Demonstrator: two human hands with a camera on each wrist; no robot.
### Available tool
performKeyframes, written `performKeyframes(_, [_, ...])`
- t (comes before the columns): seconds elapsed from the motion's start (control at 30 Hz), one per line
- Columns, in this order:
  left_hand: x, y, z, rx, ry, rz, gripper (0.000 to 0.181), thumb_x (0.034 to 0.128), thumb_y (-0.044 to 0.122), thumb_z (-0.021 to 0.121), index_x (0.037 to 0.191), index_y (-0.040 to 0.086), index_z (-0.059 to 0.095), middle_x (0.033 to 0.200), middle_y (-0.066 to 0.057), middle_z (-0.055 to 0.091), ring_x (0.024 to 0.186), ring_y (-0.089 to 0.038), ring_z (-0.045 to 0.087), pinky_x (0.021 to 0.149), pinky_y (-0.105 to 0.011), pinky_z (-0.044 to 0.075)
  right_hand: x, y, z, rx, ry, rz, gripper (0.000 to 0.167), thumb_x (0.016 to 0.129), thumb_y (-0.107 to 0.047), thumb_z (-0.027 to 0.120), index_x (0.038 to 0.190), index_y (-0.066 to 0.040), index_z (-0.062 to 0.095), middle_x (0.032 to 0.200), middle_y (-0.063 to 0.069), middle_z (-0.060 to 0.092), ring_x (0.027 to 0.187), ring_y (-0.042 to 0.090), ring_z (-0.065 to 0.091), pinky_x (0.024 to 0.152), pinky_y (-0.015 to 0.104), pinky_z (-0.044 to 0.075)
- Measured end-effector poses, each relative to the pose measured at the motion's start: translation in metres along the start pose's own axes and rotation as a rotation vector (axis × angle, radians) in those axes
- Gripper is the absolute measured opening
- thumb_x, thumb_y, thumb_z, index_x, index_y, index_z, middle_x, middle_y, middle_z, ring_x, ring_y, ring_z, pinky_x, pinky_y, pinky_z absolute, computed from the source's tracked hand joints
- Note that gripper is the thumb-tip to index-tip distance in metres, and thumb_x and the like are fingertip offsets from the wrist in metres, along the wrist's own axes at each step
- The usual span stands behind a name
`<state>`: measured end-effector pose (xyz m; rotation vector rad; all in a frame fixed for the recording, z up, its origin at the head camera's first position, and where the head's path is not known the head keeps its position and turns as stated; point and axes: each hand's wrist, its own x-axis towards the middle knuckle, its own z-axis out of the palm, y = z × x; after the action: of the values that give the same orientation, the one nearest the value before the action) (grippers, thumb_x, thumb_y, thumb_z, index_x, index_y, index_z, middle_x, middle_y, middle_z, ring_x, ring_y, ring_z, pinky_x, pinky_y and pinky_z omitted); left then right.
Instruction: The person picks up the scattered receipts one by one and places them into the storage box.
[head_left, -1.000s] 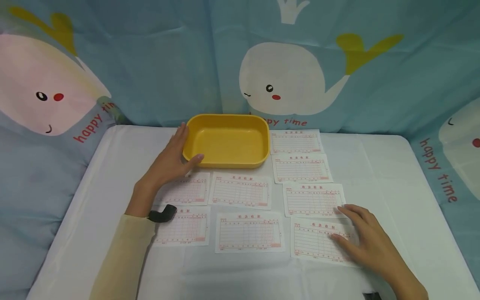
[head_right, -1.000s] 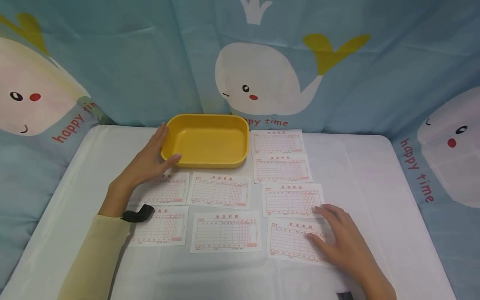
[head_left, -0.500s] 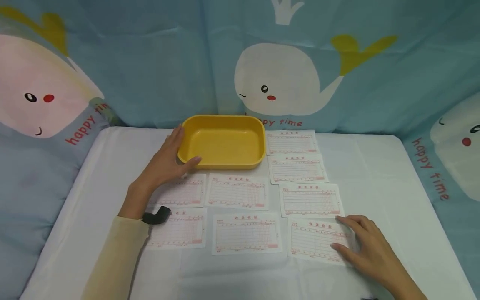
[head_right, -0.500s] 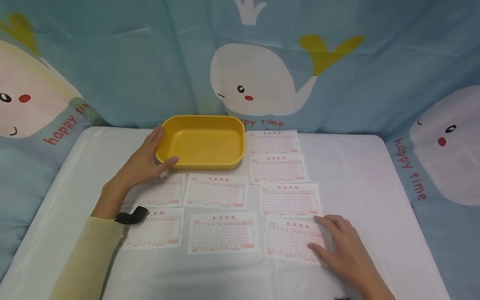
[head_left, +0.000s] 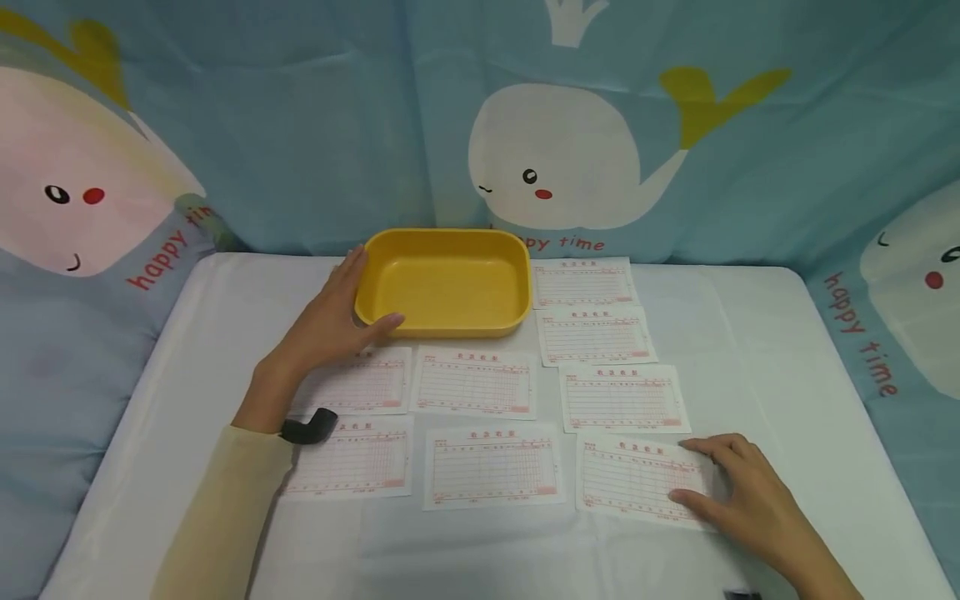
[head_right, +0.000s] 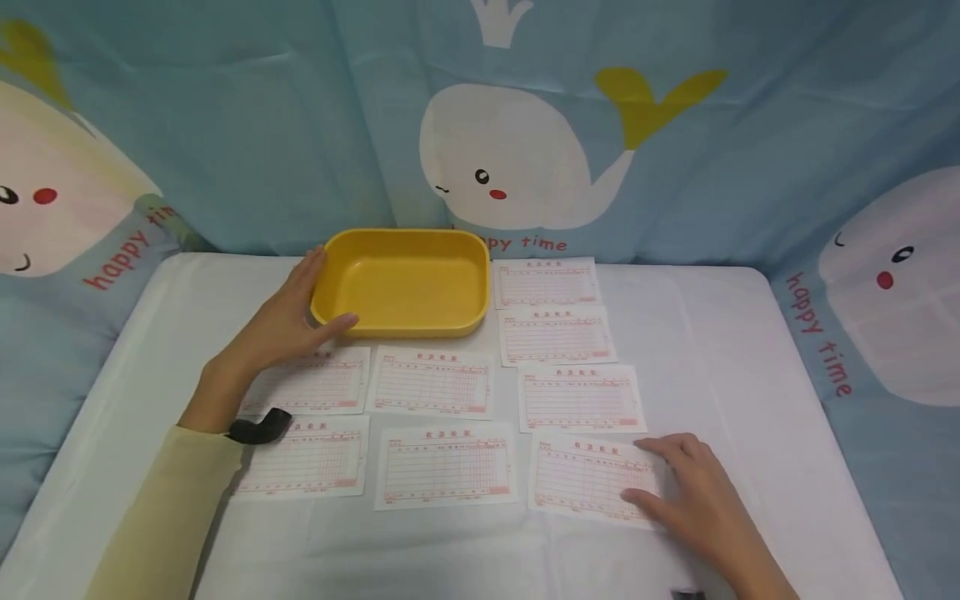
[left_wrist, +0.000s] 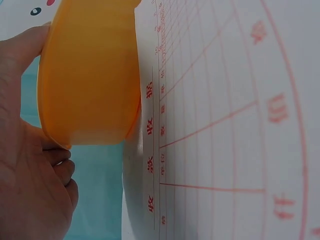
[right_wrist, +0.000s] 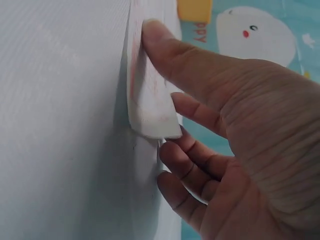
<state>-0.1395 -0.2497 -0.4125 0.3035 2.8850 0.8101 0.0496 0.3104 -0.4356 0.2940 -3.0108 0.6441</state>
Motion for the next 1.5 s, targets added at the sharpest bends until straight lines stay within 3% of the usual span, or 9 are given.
performKeyframes(0.13, [0.001, 0.0, 0.002, 0.013, -0.001, 0.008, 0.116, 0.0921, 0.074, 0.064, 0.172, 0.022, -0.004, 0.181, 0.003, -0.005, 0.169, -0.032, 0.006, 0.131, -0.067, 0.02, 0.0, 0.001, 0.001, 0.067, 0.01, -0.053, 0.067, 0.061, -0.026, 0.103, 0.119, -0.014, 0.071, 0.114, -0.001, 0.065, 0.103, -0.004, 0.049, 0.088, 0.002, 0.033])
performKeyframes(0.27, [0.0, 0.0, 0.003, 0.021, -0.006, -0.001, 0.116, 0.0922, 0.075, 0.062, 0.171, 0.024, -0.007, 0.18, 0.006, -0.009, 0.169, -0.034, 0.004, 0.132, -0.067, 0.016, -0.001, 0.0, 0.002, 0.119, -0.004, -0.085, 0.068, 0.064, -0.015, 0.101, 0.123, -0.013, 0.069, 0.112, -0.004, 0.068, 0.088, -0.005, 0.049, 0.075, 0.006, 0.038])
performKeyframes(0.4, [0.0, 0.001, 0.003, 0.02, -0.011, -0.007, 0.116, 0.0921, 0.076, 0.061, 0.171, 0.026, -0.009, 0.179, 0.009, -0.012, 0.169, -0.036, 0.003, 0.132, -0.067, 0.014, -0.003, -0.004, 0.002, 0.114, -0.028, -0.056, 0.068, 0.068, -0.011, 0.099, 0.129, -0.014, 0.068, 0.104, -0.005, 0.068, 0.076, -0.004, 0.044, 0.061, 0.013, 0.036])
performKeyframes(0.67, [0.002, 0.003, 0.002, 0.018, -0.017, 0.006, 0.115, 0.0941, 0.074, 0.061, 0.17, 0.025, -0.011, 0.179, 0.007, -0.013, 0.169, -0.034, 0.001, 0.134, -0.064, 0.013, -0.003, -0.009, -0.003, 0.188, -0.033, 0.047, 0.054, 0.076, -0.001, 0.092, 0.125, -0.013, 0.074, 0.105, 0.017, 0.079, 0.063, -0.009, 0.059, 0.054, 0.013, 0.048])
performKeyframes(0.93, [0.004, 0.001, 0.002, 0.007, -0.016, 0.001, 0.114, 0.0948, 0.073, 0.06, 0.17, 0.025, -0.011, 0.179, 0.008, -0.013, 0.169, -0.035, 0.002, 0.133, -0.065, 0.013, 0.0, -0.008, -0.008, 0.281, 0.0, 0.055, 0.042, 0.077, -0.003, 0.091, 0.117, -0.011, 0.079, 0.079, 0.003, 0.076, 0.061, -0.012, 0.061, 0.055, 0.01, 0.048])
performKeyframes(1.13, [0.003, -0.002, 0.002, 0.01, -0.012, 0.004, 0.113, 0.095, 0.072, 0.061, 0.171, 0.024, -0.008, 0.179, 0.007, -0.011, 0.169, -0.032, 0.0, 0.135, -0.062, 0.011, 0.005, -0.013, -0.019, 0.354, -0.101, 0.192, 0.035, 0.088, -0.014, 0.086, 0.121, -0.01, 0.075, 0.084, 0.0, 0.079, 0.064, 0.001, 0.068, 0.054, 0.019, 0.05])
performKeyframes(1.27, [0.001, -0.002, 0.002, 0.012, -0.007, 0.009, 0.113, 0.095, 0.071, 0.062, 0.171, 0.023, -0.007, 0.18, 0.007, -0.01, 0.169, -0.031, -0.001, 0.135, -0.061, 0.01, 0.013, -0.014, -0.027, 0.388, -0.118, 0.286, 0.028, 0.092, -0.021, 0.084, 0.115, -0.008, 0.076, 0.081, -0.004, 0.078, 0.061, 0.004, 0.062, 0.047, 0.024, 0.044])
performKeyframes(1.37, [0.001, -0.002, 0.002, 0.013, -0.004, 0.013, 0.113, 0.0949, 0.071, 0.061, 0.171, 0.023, -0.007, 0.18, 0.006, -0.009, 0.169, -0.03, -0.001, 0.135, -0.061, 0.01, 0.02, -0.015, -0.031, 0.408, -0.115, 0.324, 0.024, 0.094, -0.024, 0.083, 0.11, -0.007, 0.078, 0.078, -0.008, 0.077, 0.06, 0.006, 0.056, 0.044, 0.027, 0.038])
performKeyframes(1.5, [0.003, -0.002, 0.003, 0.015, 0.001, 0.027, 0.112, 0.0949, 0.071, 0.061, 0.171, 0.022, -0.004, 0.18, 0.005, -0.008, 0.169, -0.028, -0.001, 0.136, -0.059, 0.009, 0.029, -0.017, -0.035, 0.437, -0.134, 0.33, 0.025, 0.096, -0.026, 0.08, 0.112, -0.006, 0.078, 0.088, -0.01, 0.079, 0.069, 0.006, 0.064, 0.053, 0.024, 0.047])
